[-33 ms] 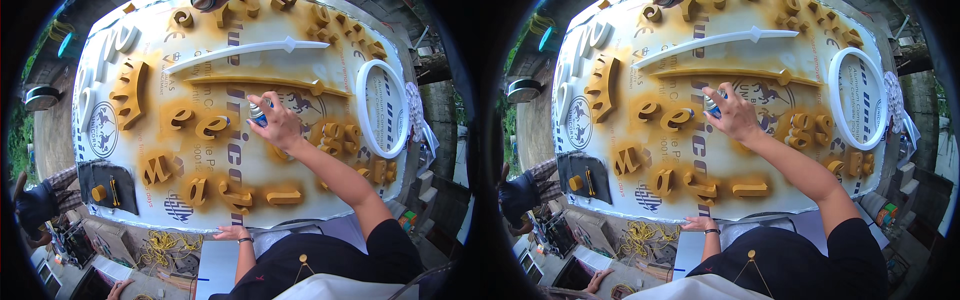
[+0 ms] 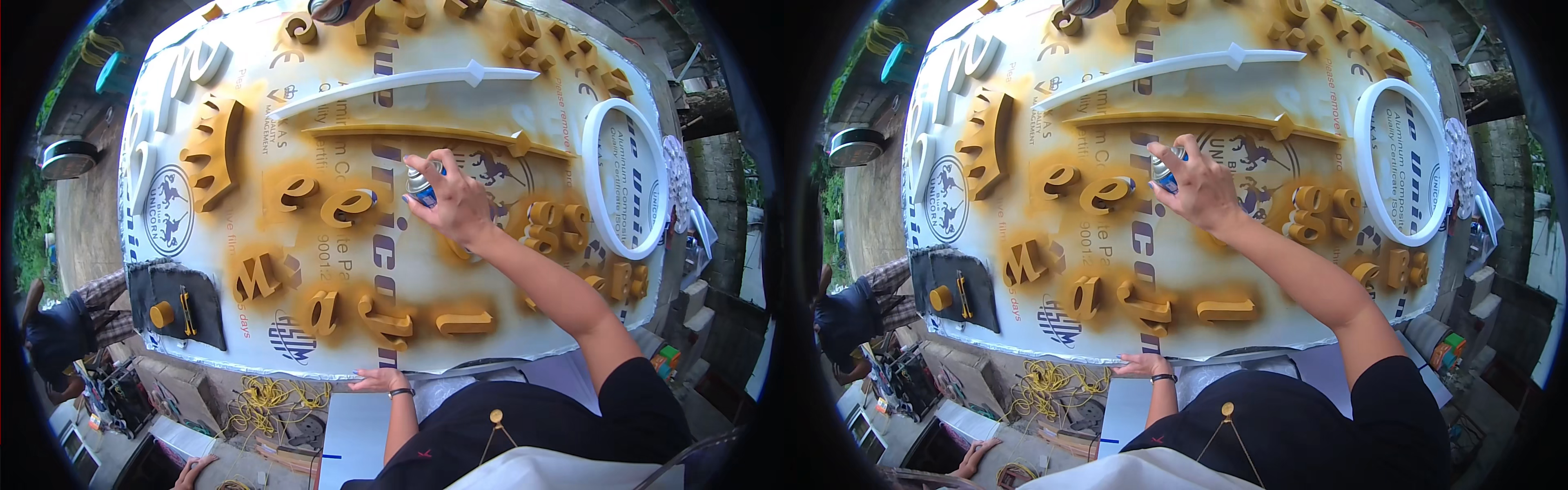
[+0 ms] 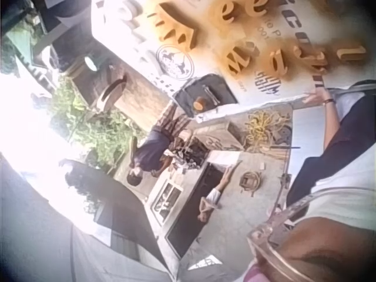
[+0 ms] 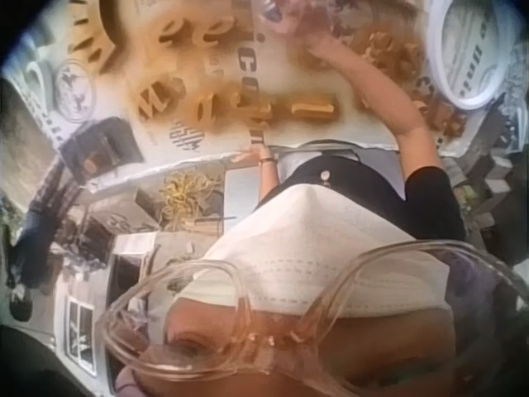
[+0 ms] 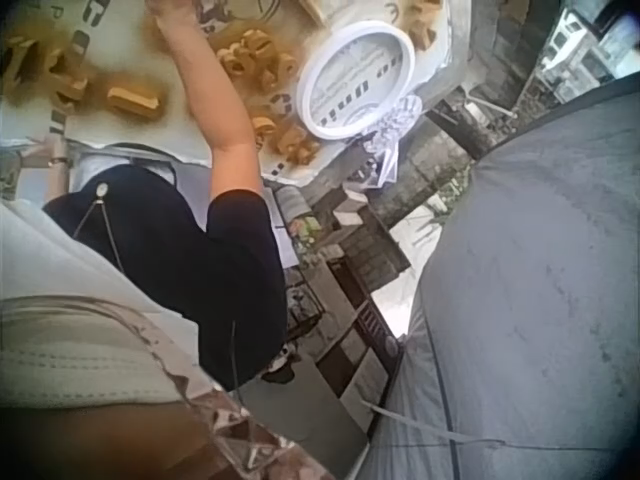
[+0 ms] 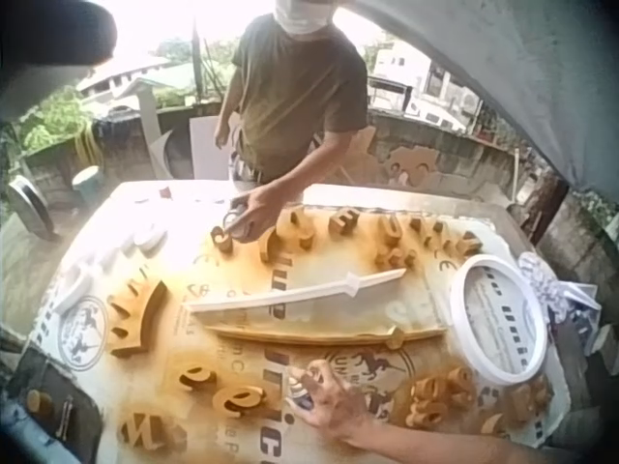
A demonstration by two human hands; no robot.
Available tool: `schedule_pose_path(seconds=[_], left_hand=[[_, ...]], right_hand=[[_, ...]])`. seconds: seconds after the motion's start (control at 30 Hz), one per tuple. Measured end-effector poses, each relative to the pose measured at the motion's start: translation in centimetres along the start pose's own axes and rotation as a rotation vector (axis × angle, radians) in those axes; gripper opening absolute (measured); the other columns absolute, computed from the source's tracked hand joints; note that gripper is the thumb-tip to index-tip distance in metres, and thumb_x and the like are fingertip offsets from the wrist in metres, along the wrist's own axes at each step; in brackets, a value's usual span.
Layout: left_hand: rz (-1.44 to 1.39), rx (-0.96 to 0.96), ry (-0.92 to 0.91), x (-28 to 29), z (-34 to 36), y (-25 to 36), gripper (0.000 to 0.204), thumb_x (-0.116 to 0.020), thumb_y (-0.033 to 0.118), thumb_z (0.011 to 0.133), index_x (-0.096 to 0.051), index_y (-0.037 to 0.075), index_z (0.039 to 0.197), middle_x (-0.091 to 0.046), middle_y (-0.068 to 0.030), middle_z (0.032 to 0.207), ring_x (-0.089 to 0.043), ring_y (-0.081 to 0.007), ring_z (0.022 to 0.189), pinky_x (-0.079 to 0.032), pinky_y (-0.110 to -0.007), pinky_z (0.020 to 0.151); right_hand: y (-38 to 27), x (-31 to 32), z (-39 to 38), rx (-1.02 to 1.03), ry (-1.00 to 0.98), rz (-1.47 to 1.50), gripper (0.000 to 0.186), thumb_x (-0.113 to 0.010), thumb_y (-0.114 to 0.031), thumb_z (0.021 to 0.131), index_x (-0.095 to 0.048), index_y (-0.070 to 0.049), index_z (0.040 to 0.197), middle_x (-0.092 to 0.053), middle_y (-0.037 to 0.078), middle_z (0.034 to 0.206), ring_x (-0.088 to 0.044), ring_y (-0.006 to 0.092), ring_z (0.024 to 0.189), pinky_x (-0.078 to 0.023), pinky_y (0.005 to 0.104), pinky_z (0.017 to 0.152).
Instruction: Applying gold spray paint to large 3D letters and sign components on a work table.
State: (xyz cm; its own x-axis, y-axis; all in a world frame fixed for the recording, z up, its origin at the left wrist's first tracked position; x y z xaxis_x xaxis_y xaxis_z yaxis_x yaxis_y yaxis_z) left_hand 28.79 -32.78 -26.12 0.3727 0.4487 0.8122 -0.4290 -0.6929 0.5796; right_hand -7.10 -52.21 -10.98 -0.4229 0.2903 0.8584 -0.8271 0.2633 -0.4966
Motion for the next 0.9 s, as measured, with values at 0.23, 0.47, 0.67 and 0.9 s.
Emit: schedule_pose_path(seconds=[0.23, 0.47, 0.67, 0.9], left_hand=[[0.007, 0.024, -0.048, -0.3, 0.3, -1.3, 0.063, -0.034, 0.039, 0.099, -0.022, -0.008, 0.138, -0.033, -0.0349, 0.138, -0.039, -0.046, 0.125, -0.033, -0.049, 0.105], [0.029, 0.06, -0.052, 0.0, -0.2, 0.0, 0.062, -0.033, 0.042, 0.099, -0.02, -0.003, 0.14, -0.036, -0.0366, 0.135, -0.045, -0.0507, 0.118, -0.037, -0.053, 0.1], [0.025, 0.031, -0.022, 0.0, 0.0, -0.5, 0.063, -0.034, 0.043, 0.098, -0.02, -0.001, 0.141, -0.038, -0.0377, 0.133, -0.046, -0.0527, 0.115, -0.039, -0.056, 0.097], [0.024, 0.051, -0.025, -0.2, 0.0, -0.7, 0.065, -0.034, 0.044, 0.098, -0.02, -0.003, 0.141, -0.038, -0.0389, 0.132, -0.044, -0.053, 0.117, -0.037, -0.055, 0.099]], right_hand=[[-1.2, -0.6, 1.0, 0.043, -0.009, 0.006, 0.054, -0.071, -0.031, 0.077, -0.047, -0.027, 0.126, -0.051, 0.007, 0.11, -0.065, 0.0305, 0.073, -0.054, 0.0412, 0.058], [-2.5, -1.5, 1.7, 0.068, -0.015, 0.019, 0.054, -0.071, -0.031, 0.078, -0.047, -0.026, 0.126, -0.05, 0.008, 0.109, -0.065, 0.0308, 0.073, -0.054, 0.0411, 0.058], [-4.2, -2.4, 2.9, 0.121, -0.055, 0.022, 0.051, -0.07, -0.033, 0.079, -0.047, -0.025, 0.124, -0.048, 0.012, 0.105, -0.065, 0.0311, 0.074, -0.054, 0.0408, 0.053], [-6.0, -3.6, 4.2, 0.149, -0.058, 0.015, 0.052, -0.071, -0.033, 0.078, -0.048, -0.027, 0.124, -0.049, 0.008, 0.106, -0.065, 0.031, 0.075, -0.055, 0.0415, 0.058]])
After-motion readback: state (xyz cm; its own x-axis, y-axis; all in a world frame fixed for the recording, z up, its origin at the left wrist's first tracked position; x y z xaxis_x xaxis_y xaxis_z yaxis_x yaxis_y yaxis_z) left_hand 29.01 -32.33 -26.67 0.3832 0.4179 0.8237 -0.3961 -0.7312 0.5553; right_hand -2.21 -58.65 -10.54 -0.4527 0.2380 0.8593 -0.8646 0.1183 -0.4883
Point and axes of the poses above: each hand's wrist, its own z-axis towards the middle knuckle, its own x-axis out of the back of the hand, y = z × x, the point moved 3 cm from there along z, towards the middle knuckle
